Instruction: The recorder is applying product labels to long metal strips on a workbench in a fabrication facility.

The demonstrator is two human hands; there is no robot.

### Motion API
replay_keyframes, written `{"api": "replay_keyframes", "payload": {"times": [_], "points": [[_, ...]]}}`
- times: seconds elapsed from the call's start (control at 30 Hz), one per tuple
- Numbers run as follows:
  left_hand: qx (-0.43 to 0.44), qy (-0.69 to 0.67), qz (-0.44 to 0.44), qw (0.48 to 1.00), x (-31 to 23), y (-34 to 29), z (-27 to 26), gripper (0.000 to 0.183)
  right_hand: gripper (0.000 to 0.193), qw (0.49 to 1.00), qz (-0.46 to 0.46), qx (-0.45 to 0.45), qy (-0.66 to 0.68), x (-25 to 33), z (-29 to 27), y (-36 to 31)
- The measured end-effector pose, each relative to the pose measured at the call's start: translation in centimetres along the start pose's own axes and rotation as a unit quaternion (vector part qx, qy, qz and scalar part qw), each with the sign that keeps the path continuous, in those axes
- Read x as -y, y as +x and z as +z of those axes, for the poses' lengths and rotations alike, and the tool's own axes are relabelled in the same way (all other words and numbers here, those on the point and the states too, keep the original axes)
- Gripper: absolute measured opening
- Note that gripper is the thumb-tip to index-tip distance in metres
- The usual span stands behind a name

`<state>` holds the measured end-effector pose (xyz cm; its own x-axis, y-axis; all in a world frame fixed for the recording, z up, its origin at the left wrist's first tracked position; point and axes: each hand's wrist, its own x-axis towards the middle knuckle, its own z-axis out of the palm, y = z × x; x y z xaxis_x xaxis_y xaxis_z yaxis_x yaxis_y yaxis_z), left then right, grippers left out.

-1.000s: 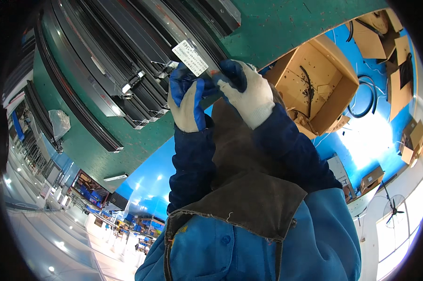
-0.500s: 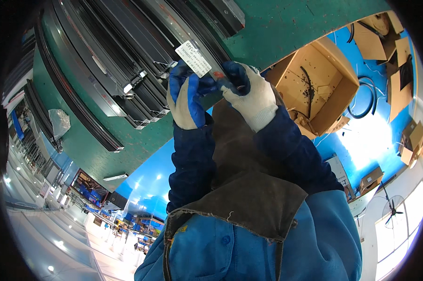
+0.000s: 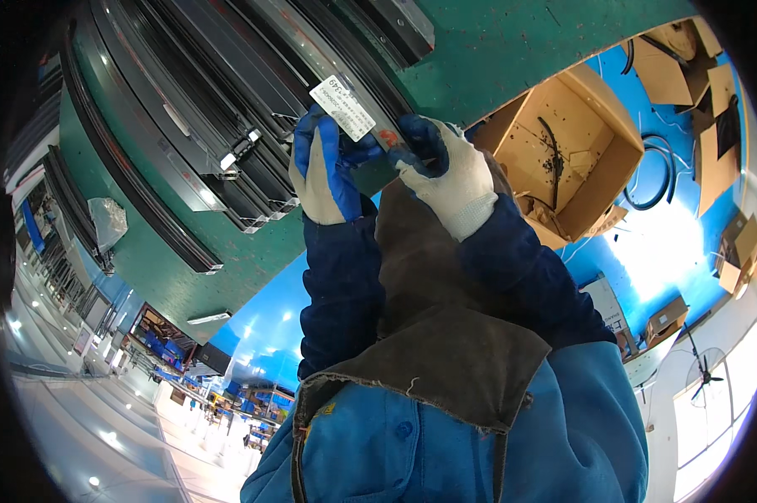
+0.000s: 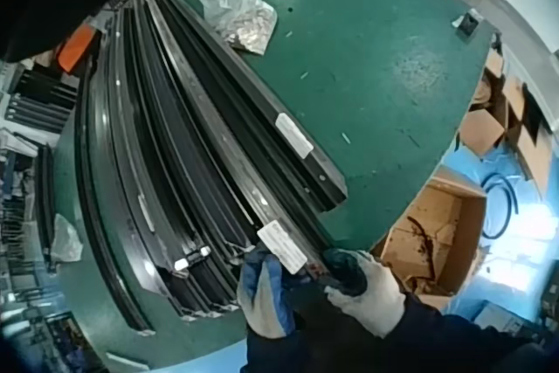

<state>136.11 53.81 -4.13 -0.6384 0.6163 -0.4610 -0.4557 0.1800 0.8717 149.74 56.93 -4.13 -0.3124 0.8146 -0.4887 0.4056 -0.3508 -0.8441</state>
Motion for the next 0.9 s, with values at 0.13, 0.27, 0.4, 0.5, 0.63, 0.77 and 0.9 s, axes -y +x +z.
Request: {"api": "replay_keyframes", "payload": {"times": [0.13,0.27,0.4,0.5,0.63,0.77,0.9], "points": [[-0.024,0.033,0.004,0.999,-0.1,0.4,0.1,0.025,0.048,1.000,-0.005,0.002,-0.027,0.2,-0.1,-0.4],[-0.045,0.076,-0.021,0.996,-0.9,0.4,0.6,0.026,0.048,0.997,-0.004,0.008,-0.082,0.1,-0.4,-0.7],[-0.079,-0.006,-0.040,0.996,-0.9,0.1,0.8,0.023,0.051,0.995,-0.007,0.010,-0.101,0.1,-0.5,-0.7],[-0.062,0.014,-0.014,0.998,-0.6,0.1,0.5,0.024,0.052,0.996,-0.013,0.011,-0.091,0.4,-0.5,-0.7],[-0.038,0.037,0.009,0.999,-1.0,-0.4,0.9,0.026,0.053,0.994,-0.023,0.018,-0.102,0.7,-1.0,-0.9],[-0.020,0.045,0.003,0.999,-1.9,-1.1,1.6,0.026,0.055,0.985,-0.038,0.036,-0.164,0.7,-1.7,-1.3],[-0.060,0.088,-0.028,0.994,-1.8,-0.8,1.4,0.027,0.058,0.966,-0.086,0.036,-0.239,0.9,-2.1,-2.4]]}}
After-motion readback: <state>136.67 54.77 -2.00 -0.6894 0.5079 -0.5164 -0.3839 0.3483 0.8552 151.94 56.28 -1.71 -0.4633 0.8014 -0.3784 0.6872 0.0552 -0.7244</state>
